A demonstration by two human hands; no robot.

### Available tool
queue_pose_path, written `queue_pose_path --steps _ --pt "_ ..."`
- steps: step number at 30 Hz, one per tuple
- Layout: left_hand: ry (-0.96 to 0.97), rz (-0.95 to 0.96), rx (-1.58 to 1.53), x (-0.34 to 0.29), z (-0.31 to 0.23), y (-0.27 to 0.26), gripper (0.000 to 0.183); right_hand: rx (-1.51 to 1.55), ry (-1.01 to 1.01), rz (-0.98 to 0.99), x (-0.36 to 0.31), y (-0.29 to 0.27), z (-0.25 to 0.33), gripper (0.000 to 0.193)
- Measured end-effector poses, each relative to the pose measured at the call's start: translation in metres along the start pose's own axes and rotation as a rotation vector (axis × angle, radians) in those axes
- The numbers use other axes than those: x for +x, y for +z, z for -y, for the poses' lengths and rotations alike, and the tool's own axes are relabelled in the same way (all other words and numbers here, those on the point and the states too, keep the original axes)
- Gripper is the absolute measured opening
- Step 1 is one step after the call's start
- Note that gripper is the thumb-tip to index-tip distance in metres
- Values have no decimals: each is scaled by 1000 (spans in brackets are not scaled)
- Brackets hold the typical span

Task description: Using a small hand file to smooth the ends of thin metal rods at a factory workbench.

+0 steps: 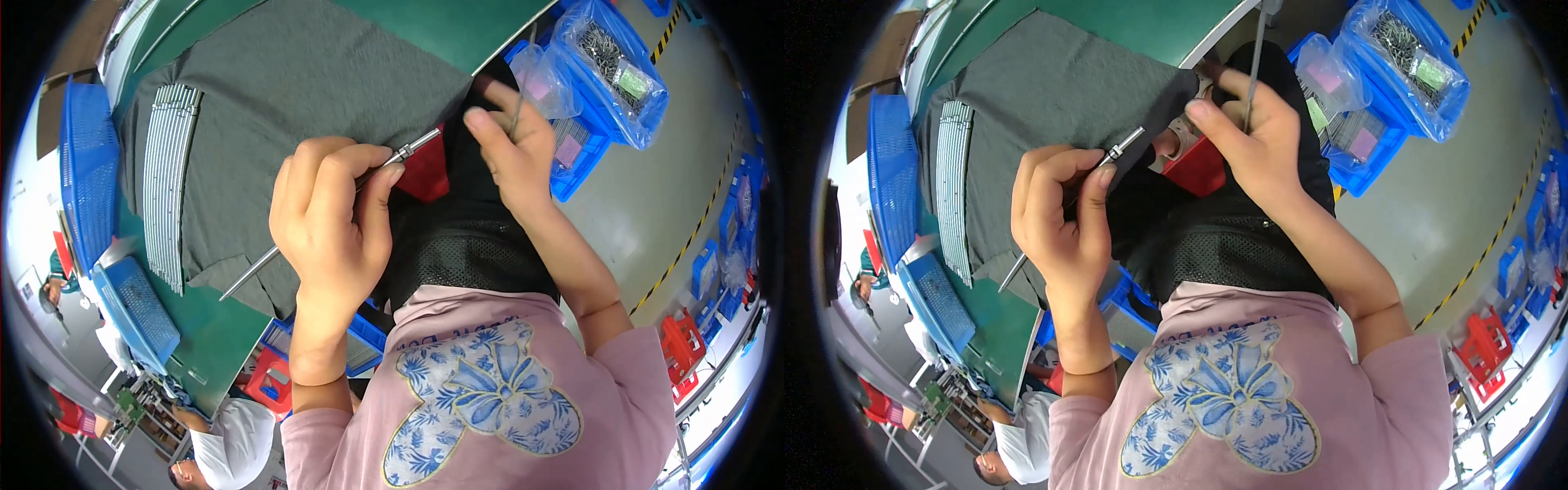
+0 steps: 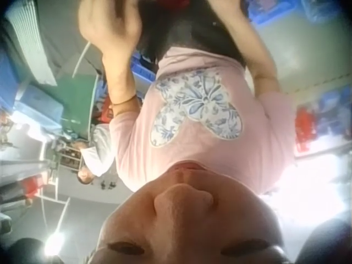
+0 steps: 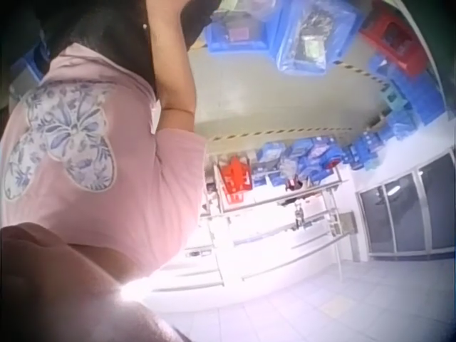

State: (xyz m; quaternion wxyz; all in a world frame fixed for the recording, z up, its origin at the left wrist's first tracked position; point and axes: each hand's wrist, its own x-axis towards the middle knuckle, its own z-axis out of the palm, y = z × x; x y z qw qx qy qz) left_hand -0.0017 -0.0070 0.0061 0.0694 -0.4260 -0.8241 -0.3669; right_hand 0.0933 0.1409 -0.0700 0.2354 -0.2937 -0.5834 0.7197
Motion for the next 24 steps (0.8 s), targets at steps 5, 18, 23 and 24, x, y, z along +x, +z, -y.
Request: queue_pose_path --steps 5,18,23,24 --pt "2 -5 -2 -1 0 -1 17 426 216 144 -4 0 10 19" --pt "30 -53 -10 -2 3 4 18 472 72 -35 -30 41 36 17" --pt "51 -57 1 0 1 4 18 112 -268 -99 -26 57 30 16" --pt "53 -70 5 0 1 4 18 -72 -256 -41 -23 55 32 17"
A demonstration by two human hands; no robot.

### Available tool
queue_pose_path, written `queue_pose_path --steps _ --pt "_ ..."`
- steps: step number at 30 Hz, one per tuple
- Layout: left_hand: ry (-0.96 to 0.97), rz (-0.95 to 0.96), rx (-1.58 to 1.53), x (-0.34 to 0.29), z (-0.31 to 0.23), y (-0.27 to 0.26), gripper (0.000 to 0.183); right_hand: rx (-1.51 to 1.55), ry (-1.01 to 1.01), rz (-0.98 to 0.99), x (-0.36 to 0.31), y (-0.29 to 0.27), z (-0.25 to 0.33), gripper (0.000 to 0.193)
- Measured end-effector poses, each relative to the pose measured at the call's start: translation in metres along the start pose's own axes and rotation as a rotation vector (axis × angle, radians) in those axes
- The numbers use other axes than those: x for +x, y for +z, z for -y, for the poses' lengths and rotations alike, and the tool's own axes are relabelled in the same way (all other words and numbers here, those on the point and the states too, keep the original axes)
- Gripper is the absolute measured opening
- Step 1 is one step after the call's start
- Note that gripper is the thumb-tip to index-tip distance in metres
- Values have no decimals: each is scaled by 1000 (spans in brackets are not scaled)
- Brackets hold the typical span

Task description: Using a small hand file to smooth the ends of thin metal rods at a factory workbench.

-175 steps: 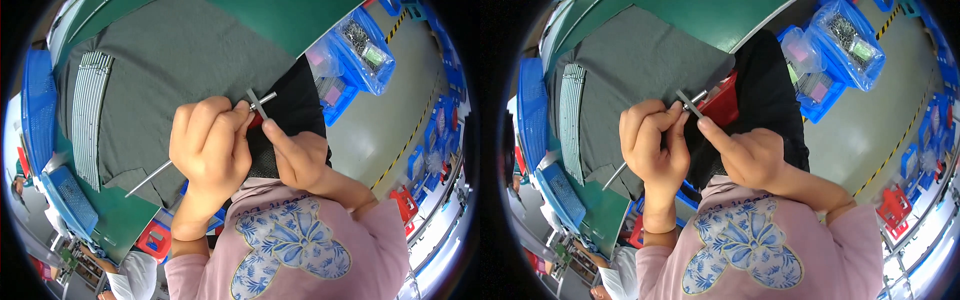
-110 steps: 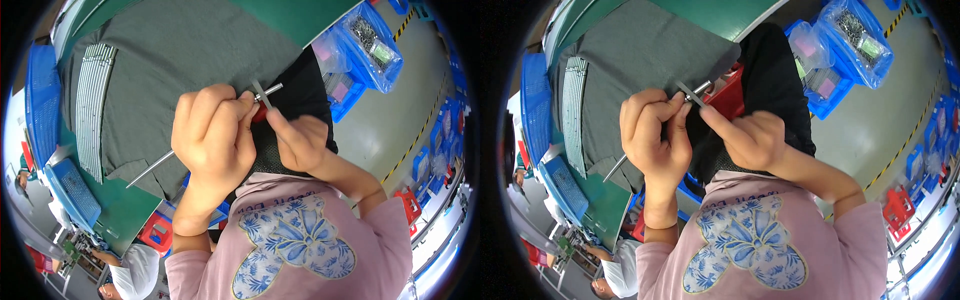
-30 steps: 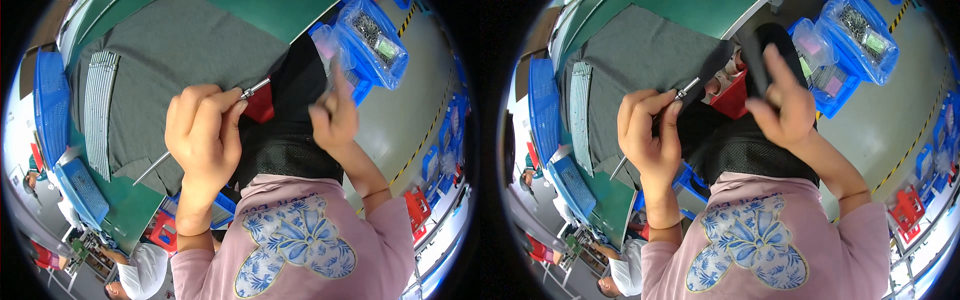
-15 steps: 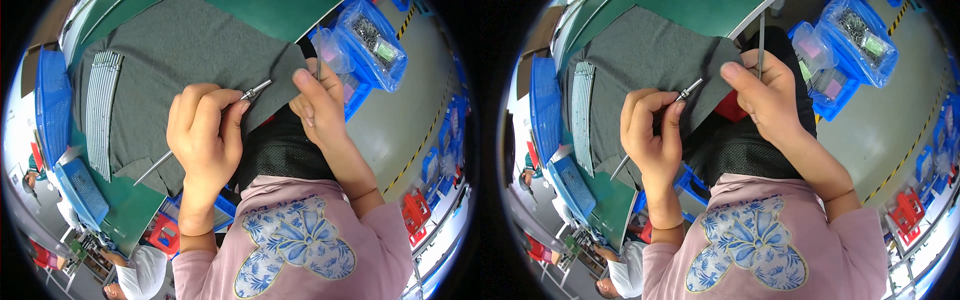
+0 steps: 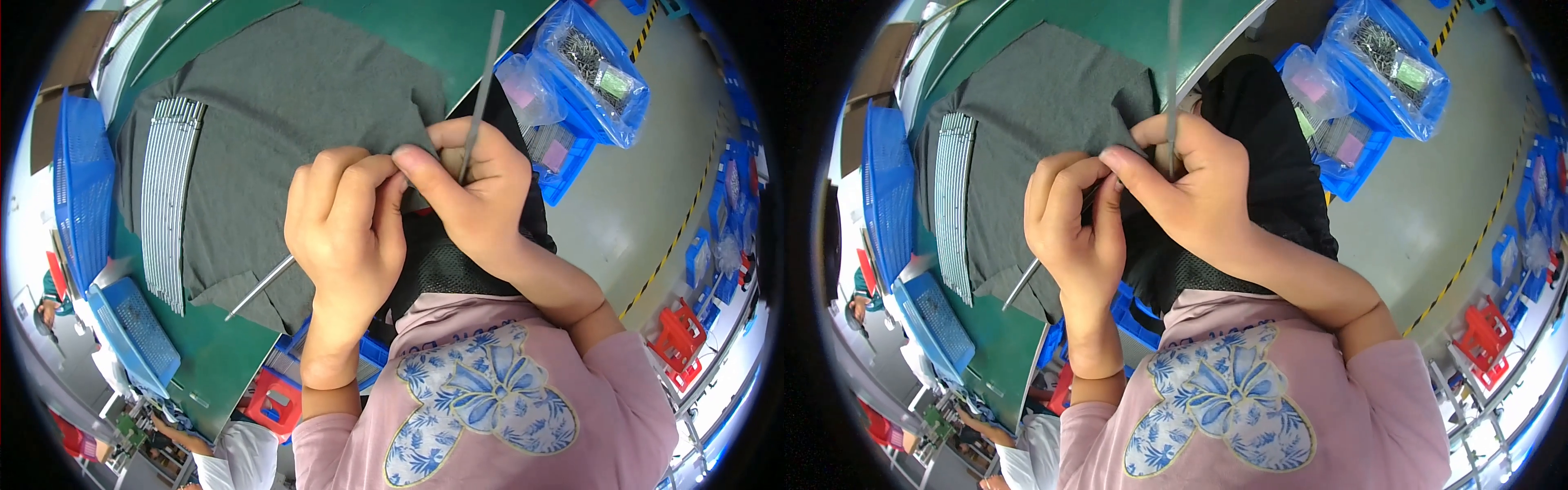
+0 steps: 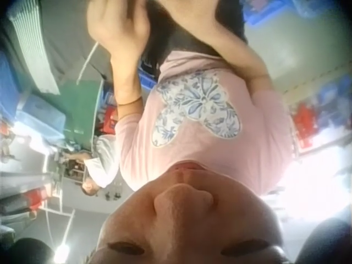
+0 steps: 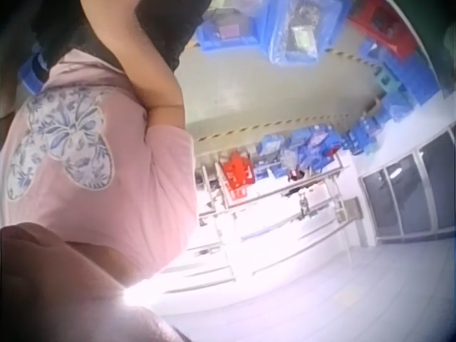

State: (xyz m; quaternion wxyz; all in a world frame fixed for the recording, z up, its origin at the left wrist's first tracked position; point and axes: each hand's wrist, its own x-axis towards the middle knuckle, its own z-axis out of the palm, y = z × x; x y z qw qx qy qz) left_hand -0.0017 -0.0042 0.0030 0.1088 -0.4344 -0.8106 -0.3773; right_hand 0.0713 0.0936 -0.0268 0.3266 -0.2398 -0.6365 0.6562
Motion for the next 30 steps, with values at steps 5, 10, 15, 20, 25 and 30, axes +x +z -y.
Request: queue_pose_path --steps 5,10,15,20,25,30 --pt "24 -12 -2 -1 3 2 18 -493 -264 -118 22 -2 7 22" --pt "19 -10 -3 -1 4 0 18 -536 -215 -193 26 -34 3 20" --pt "-31 8 -19 -1 2 -1 17 -365 -86 -114 13 -50 -2 18" --pt "-56 37 -2 -1 1 -3 15 -26 -71 177 16 -36 6 17" --pt "-65 56 10 -1 -1 -4 14 44 -47 247 16 -36 -3 15" --pt "-48 42 8 -3 -1 -5 15 49 -56 244 15 -34 -2 11"
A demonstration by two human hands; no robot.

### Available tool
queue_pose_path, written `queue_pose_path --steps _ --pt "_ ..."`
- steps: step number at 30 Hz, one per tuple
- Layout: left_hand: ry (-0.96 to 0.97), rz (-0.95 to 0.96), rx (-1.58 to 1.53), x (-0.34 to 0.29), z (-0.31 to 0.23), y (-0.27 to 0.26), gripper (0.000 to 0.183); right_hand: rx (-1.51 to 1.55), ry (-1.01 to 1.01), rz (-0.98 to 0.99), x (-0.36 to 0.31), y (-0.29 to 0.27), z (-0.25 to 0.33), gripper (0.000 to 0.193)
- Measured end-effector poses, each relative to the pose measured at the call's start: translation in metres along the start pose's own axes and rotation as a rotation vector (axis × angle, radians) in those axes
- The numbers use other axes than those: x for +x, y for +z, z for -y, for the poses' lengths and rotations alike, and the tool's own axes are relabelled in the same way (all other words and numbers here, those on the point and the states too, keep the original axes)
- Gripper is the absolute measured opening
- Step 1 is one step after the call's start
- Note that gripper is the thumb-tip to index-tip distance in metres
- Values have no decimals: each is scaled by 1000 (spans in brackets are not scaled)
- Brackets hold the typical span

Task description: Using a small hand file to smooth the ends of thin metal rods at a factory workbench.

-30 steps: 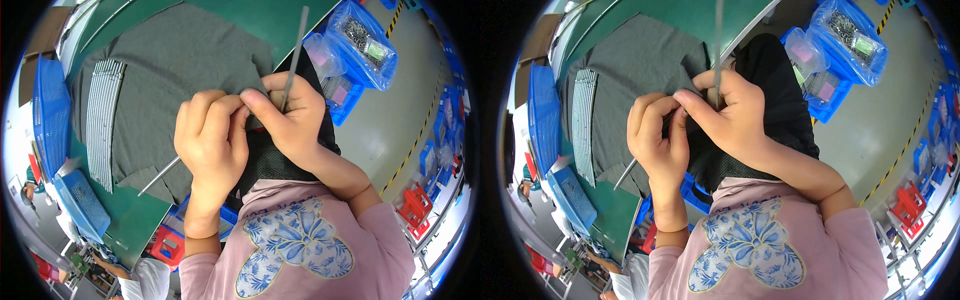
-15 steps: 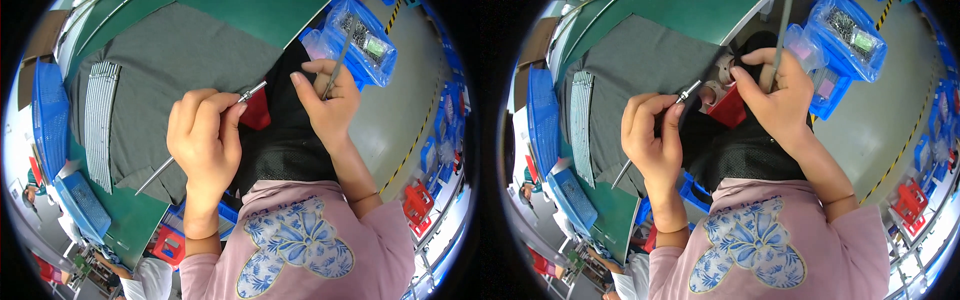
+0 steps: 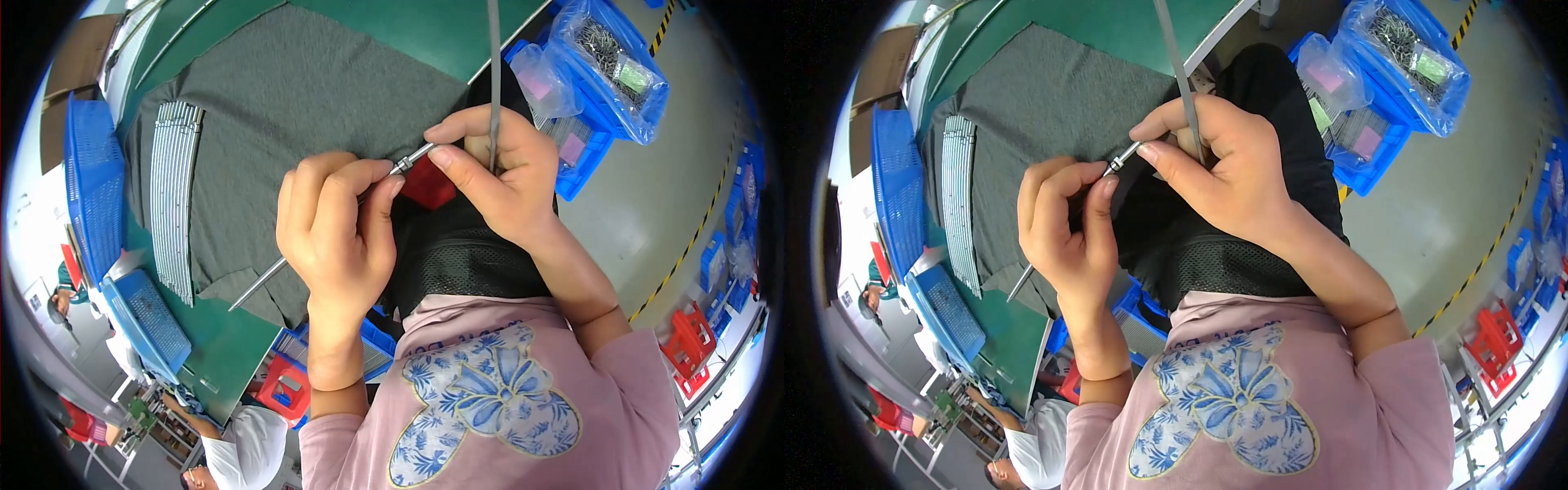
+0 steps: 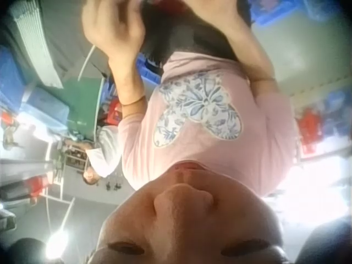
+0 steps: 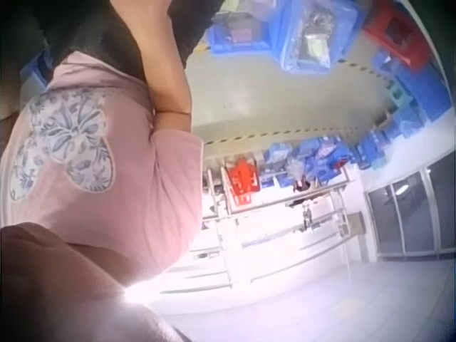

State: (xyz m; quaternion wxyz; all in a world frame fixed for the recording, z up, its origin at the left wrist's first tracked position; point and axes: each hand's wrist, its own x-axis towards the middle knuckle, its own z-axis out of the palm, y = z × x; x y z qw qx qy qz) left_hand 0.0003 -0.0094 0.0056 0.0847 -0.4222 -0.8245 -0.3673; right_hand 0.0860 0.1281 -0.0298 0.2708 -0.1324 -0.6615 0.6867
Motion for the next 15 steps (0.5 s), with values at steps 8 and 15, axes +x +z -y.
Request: queue_pose_path --steps 8,15 --pt "48 -47 14 -1 1 5 19 17 28 29 0 -3 -7 11" --pt "73 -29 1 2 -1 0 19 7 100 13 -3 0 -1 11"
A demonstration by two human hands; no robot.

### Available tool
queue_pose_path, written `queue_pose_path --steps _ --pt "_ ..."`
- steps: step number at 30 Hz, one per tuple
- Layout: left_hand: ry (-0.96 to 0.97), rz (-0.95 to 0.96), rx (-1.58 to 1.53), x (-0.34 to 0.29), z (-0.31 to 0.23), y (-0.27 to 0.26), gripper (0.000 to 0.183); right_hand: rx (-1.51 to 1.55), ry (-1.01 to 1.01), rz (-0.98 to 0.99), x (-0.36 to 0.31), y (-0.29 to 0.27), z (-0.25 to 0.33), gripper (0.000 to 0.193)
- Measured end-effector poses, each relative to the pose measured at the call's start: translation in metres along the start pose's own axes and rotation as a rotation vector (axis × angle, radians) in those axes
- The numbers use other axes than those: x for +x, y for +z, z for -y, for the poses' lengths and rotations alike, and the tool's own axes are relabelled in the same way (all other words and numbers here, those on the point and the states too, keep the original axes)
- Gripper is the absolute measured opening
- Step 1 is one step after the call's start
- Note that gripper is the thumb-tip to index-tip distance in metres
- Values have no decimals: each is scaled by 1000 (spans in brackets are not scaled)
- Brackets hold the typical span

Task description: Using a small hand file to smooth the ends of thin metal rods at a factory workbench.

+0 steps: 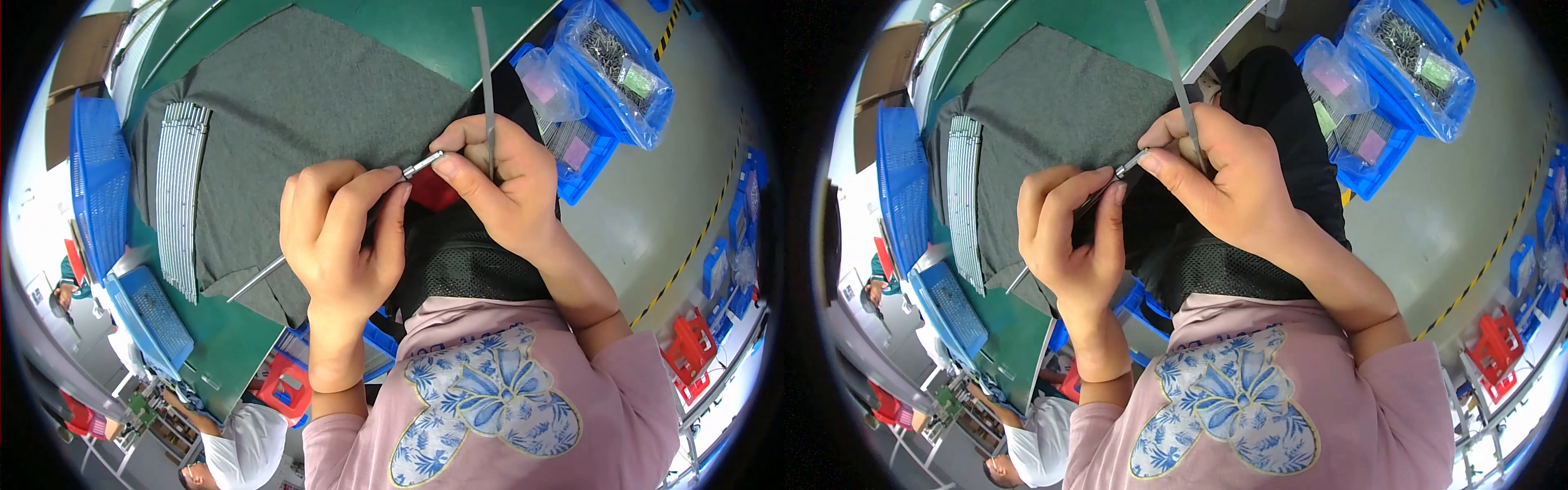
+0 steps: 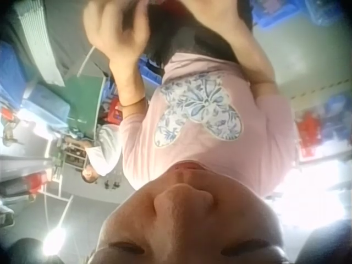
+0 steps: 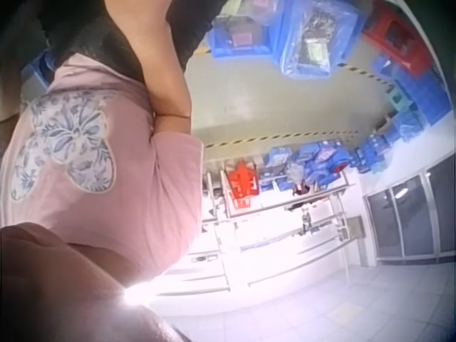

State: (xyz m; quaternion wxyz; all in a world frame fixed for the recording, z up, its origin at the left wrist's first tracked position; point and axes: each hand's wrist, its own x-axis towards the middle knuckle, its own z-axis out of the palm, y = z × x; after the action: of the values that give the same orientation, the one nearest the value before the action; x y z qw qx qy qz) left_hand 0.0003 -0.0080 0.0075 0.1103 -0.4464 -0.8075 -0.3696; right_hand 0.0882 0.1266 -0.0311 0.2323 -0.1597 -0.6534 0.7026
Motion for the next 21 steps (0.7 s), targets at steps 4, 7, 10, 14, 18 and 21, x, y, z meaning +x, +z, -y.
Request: queue_pose_path --steps 4,7,10,14,18,21 --pt "36 42 15 2 4 0 18 -131 -109 -25 -2 -2 -2 15" --pt "46 33 11 0 7 1 17 -379 -174 -40 -10 -8 15 24" --pt "71 18 20 -1 8 3 17 -586 -214 17 -24 -15 15 49" --pt "76 0 21 -1 8 5 18 -681 -267 41 -31 -14 16 60" --pt "71 -28 11 0 8 6 19 -834 -347 165 -31 -17 19 62" --pt "69 -41 -6 0 7 8 19 -848 -325 161 -32 -15 21 60"
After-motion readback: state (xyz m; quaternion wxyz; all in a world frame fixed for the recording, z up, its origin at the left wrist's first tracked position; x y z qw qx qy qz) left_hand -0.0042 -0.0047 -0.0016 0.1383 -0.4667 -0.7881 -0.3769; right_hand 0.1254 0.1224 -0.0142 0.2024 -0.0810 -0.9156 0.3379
